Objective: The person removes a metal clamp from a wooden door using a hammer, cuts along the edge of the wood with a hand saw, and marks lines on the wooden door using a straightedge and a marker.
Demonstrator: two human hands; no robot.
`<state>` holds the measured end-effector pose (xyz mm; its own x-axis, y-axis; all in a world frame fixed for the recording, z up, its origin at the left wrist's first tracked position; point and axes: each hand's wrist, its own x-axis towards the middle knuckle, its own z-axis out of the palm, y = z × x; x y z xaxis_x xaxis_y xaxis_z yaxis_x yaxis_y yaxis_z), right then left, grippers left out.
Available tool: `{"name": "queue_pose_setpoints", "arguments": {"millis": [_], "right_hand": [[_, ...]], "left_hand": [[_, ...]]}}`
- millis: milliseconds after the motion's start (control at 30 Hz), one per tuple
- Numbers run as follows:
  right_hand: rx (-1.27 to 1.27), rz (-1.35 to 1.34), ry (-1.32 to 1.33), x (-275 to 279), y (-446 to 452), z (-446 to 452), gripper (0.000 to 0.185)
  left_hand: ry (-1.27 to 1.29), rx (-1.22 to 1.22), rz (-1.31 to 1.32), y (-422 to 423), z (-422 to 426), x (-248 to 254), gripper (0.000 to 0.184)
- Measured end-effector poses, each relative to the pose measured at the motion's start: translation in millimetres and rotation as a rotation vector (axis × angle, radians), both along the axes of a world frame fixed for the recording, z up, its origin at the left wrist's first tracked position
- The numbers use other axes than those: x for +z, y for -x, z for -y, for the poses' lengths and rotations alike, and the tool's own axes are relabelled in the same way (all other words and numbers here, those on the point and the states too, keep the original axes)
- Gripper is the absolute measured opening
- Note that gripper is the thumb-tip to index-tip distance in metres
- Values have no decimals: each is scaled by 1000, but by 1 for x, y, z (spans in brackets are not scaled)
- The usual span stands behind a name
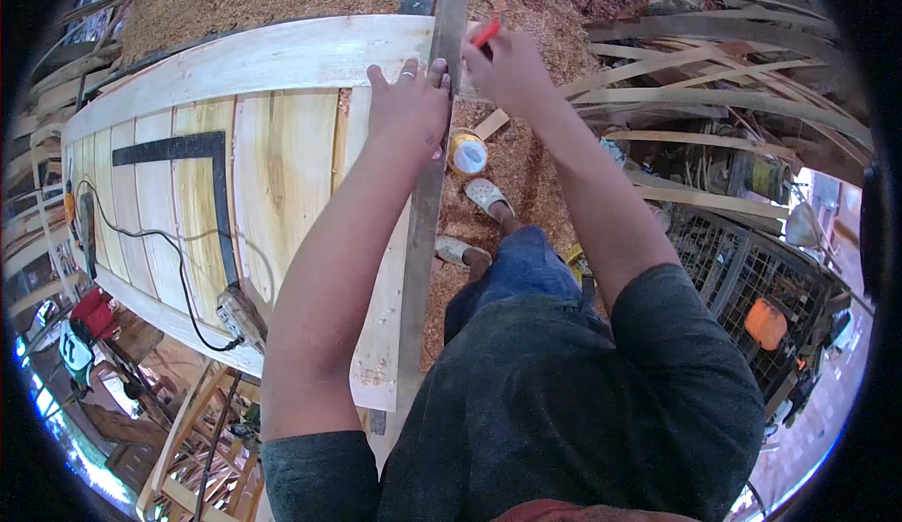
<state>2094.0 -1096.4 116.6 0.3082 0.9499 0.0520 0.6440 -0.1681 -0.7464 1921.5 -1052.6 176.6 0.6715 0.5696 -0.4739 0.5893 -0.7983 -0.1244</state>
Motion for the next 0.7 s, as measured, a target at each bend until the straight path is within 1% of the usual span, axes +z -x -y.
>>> {"name": "queue_pose_setpoints", "arguments": {"millis": [133,233,333,433,500,533,567,633,700], "right_hand": [[74,-82,-75,4,14,16,34],[-89,27,36,6,-2,-18,31],[-161,-11,-188,1,-17,-48,28],[-140,-103,-210,6,5,-22,23],[-63,-28,-259,-4,26,14,25],[-47,-23,-211,-5,28,16,26],[-30,-17,-163,-6,30,18,26],[-50,-61,76,-3,13,5,25],[-134,32,-71,-9,-9,-31,22]], "left_hand": [[8,7,18,3,1,-1,104],[39,13,-14,-1,0,4,104],[9,5,-6,0,1,-3,103],[10,18,27,2,0,-9,101],[26,10,55,4,-2,-6,62],[36,5,68,6,-1,-4,47],[27,9,60,7,-2,-5,61],[12,4,46,4,0,-5,96],[24,9,32,0,-1,-3,96]]}}
